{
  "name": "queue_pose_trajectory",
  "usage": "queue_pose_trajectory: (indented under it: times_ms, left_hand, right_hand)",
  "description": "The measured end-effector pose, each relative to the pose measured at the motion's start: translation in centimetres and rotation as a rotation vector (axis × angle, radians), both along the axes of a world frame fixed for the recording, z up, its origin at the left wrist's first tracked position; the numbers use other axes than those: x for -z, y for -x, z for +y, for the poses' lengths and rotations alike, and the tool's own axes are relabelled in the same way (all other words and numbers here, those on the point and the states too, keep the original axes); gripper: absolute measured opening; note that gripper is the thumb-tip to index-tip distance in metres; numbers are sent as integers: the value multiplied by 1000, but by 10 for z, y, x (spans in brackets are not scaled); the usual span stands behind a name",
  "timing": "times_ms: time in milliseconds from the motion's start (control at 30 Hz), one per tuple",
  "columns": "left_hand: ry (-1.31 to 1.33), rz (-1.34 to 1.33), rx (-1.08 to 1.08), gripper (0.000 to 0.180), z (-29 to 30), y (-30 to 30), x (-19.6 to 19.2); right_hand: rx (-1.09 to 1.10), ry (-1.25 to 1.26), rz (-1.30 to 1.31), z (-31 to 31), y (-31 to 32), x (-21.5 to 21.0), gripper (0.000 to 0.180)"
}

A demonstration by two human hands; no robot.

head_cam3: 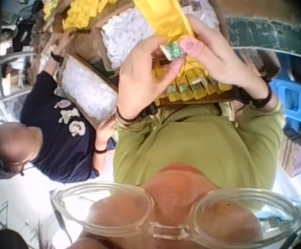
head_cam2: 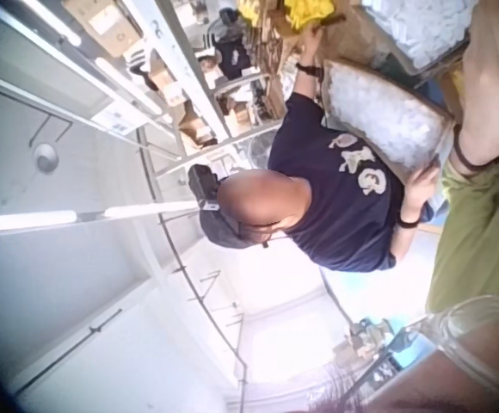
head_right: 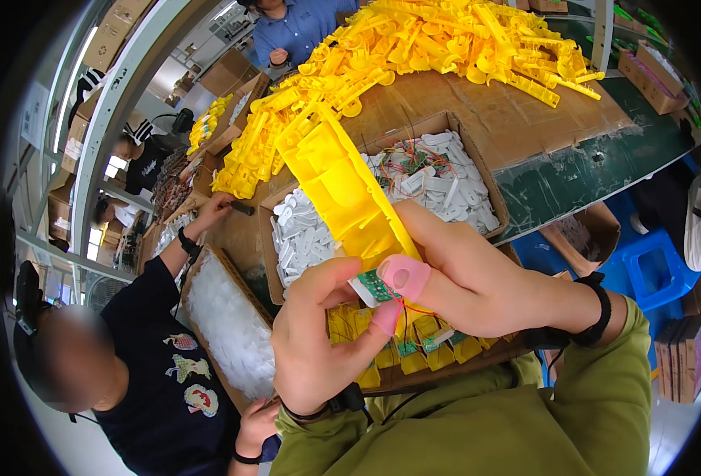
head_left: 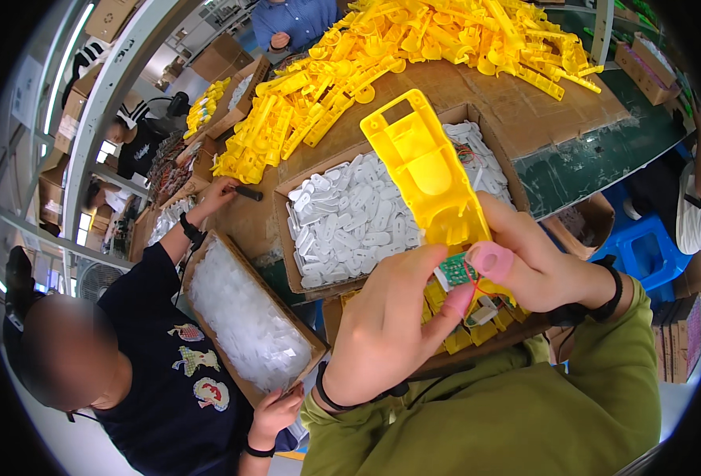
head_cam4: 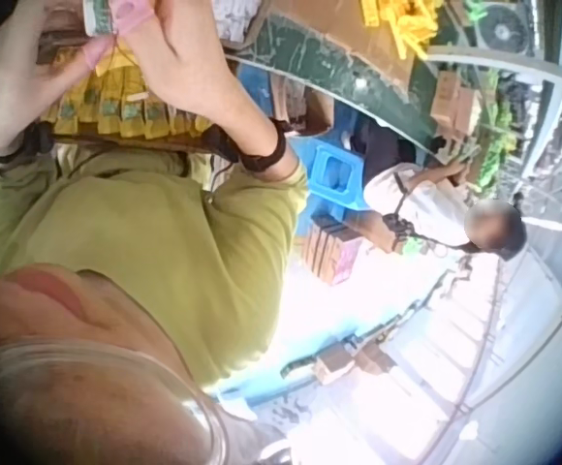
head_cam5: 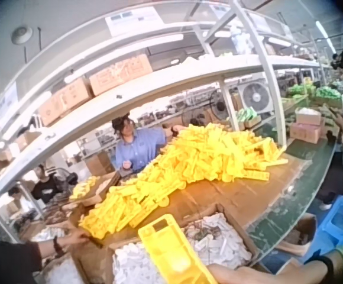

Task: Assemble internal circuit boards and wiring into yellow plastic fixture housings on a factory assembly line.

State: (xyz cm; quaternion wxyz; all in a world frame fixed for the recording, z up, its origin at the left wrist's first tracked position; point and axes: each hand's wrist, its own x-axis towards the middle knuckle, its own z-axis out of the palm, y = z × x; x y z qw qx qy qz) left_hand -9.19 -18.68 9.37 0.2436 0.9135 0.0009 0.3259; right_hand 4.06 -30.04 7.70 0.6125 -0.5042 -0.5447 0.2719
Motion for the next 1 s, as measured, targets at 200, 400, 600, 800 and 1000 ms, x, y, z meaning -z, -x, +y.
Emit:
queue_pose_trajectory:
  times_ms: [200, 400, 600, 800, 1000]
  left_hand:
    - [-169, -35, 11, 39, 4, -2, -4]
    - [-72, -31, 60, 34, 8, -10, -4]
    - [-86, -10, 77, 33, 10, -15, -1]
    - [-60, 29, 117, 34, 8, -15, -3]
    - [-208, -24, 86, 45, 3, -12, 4]
  right_hand:
    - [-16, 24, -112, -4, -2, -3, 35]
    - [-30, -11, -18, 1, -2, 4, 35]
    - [-7, 16, -31, -2, -5, 6, 37]
    - [23, -30, -20, -3, -4, 6, 39]
    - [62, 3, -149, -8, -8, 4, 36]
